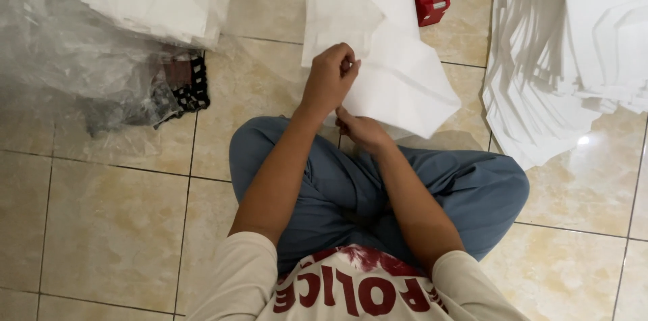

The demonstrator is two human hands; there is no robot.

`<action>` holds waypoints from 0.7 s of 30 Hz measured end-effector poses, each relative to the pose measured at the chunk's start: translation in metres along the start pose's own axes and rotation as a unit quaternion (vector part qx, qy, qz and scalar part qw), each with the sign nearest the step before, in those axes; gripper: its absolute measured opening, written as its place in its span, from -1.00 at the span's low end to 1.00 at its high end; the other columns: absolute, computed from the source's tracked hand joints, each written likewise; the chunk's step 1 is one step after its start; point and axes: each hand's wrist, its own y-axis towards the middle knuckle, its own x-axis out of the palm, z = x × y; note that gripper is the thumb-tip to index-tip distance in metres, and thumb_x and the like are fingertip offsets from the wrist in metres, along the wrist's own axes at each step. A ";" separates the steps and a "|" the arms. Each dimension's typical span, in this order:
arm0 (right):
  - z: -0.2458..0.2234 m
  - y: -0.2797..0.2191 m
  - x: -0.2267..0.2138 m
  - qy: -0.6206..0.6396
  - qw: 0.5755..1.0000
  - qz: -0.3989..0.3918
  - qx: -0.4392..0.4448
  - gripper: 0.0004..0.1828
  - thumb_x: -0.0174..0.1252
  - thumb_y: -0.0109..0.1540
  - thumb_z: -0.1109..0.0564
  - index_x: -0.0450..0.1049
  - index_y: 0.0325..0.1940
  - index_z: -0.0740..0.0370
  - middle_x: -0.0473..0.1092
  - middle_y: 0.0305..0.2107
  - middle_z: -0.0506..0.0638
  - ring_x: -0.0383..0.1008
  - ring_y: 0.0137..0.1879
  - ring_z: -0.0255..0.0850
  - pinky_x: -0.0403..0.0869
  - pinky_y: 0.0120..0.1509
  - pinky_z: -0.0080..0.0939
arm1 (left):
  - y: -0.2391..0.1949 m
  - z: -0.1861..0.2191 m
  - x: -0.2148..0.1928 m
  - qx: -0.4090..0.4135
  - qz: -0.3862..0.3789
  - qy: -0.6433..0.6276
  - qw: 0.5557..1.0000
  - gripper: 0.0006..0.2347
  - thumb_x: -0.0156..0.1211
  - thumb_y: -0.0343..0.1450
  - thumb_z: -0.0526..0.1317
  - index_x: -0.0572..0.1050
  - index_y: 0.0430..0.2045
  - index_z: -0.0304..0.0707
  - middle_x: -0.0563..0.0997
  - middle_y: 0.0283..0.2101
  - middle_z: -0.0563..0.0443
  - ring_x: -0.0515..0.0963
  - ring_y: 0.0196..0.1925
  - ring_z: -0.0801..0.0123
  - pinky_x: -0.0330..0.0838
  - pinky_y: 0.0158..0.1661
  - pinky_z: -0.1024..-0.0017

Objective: Packing white plastic shopping bags into clear plastic sleeves while sitting on the floor.

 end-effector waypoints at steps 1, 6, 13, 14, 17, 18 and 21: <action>-0.001 -0.003 -0.006 -0.031 0.997 -0.069 0.002 0.09 -0.06 0.08 -0.73 0.52 0.13 0.30 0.46 -0.02 0.25 0.39 0.20 0.18 0.35 0.29 0.20 | 0.000 -0.001 -0.002 -0.019 0.005 -0.001 1.000 -0.90 0.19 0.39 -0.39 0.39 -0.50 -0.30 0.40 -0.60 -0.04 0.51 -0.58 0.24 0.43 -0.54 0.41; -0.028 -0.059 -0.048 -0.236 0.911 -0.311 -0.129 -0.39 0.25 0.16 -0.29 0.59 -0.21 0.38 0.53 -0.35 0.23 0.49 -0.19 0.09 0.49 0.00 0.06 | -0.004 -0.014 0.001 -0.070 0.010 -0.012 0.997 -0.90 0.15 0.41 -0.39 0.37 -0.49 -0.29 0.40 -0.60 -0.03 0.49 -0.60 0.32 0.41 -0.55 0.45; 0.001 -0.064 -0.137 -0.079 0.953 -0.163 -0.245 -0.65 0.13 0.18 0.20 0.51 0.00 0.45 0.52 -0.32 0.31 0.52 -0.17 0.00 0.49 -0.18 -0.05 | -0.008 -0.017 0.004 -0.137 -0.076 0.007 0.988 -0.94 0.12 0.40 -0.36 0.38 -0.45 -0.30 0.44 -0.56 -0.05 0.54 -0.55 0.31 0.46 -0.52 0.41; 0.013 -0.050 -0.156 -0.062 0.947 -0.037 -0.315 -0.59 0.02 0.18 0.37 0.42 0.11 0.55 0.47 -0.27 0.35 0.45 -0.07 0.06 0.44 -0.06 -0.02 | -0.007 -0.017 0.004 -0.145 -0.099 0.017 0.984 -0.94 0.12 0.40 -0.36 0.38 -0.45 -0.29 0.44 -0.56 -0.03 0.54 -0.55 0.34 0.47 -0.52 0.41; 0.009 -0.008 -0.169 -0.168 0.916 0.180 -0.318 -0.67 0.31 0.24 0.14 0.52 0.08 0.23 0.46 -0.05 0.14 0.45 0.16 0.10 0.50 0.01 0.01 | -0.008 -0.021 0.007 -0.135 -0.135 0.055 0.980 -0.93 0.14 0.38 -0.37 0.38 -0.48 -0.26 0.46 -0.57 -0.01 0.55 -0.56 0.32 0.47 -0.54 0.40; 0.005 0.005 -0.165 -0.168 0.915 0.180 -0.320 -0.67 0.31 0.24 0.14 0.52 0.08 0.23 0.46 -0.05 0.14 0.45 0.16 0.10 0.50 0.01 0.01 | -0.007 -0.023 0.008 -0.134 -0.134 0.056 0.980 -0.93 0.14 0.38 -0.37 0.38 -0.48 -0.26 0.46 -0.57 -0.01 0.55 -0.56 0.32 0.47 -0.54 0.40; -0.005 0.039 -0.154 -0.215 0.893 0.221 -0.328 -0.70 0.22 0.26 0.24 0.50 0.09 0.16 0.42 0.01 0.09 0.41 0.21 0.07 0.43 0.19 0.03 | -0.009 -0.025 0.010 -0.137 -0.168 0.086 0.972 -0.92 0.16 0.36 -0.35 0.38 -0.49 -0.23 0.47 -0.57 0.01 0.57 -0.56 0.33 0.48 -0.53 0.40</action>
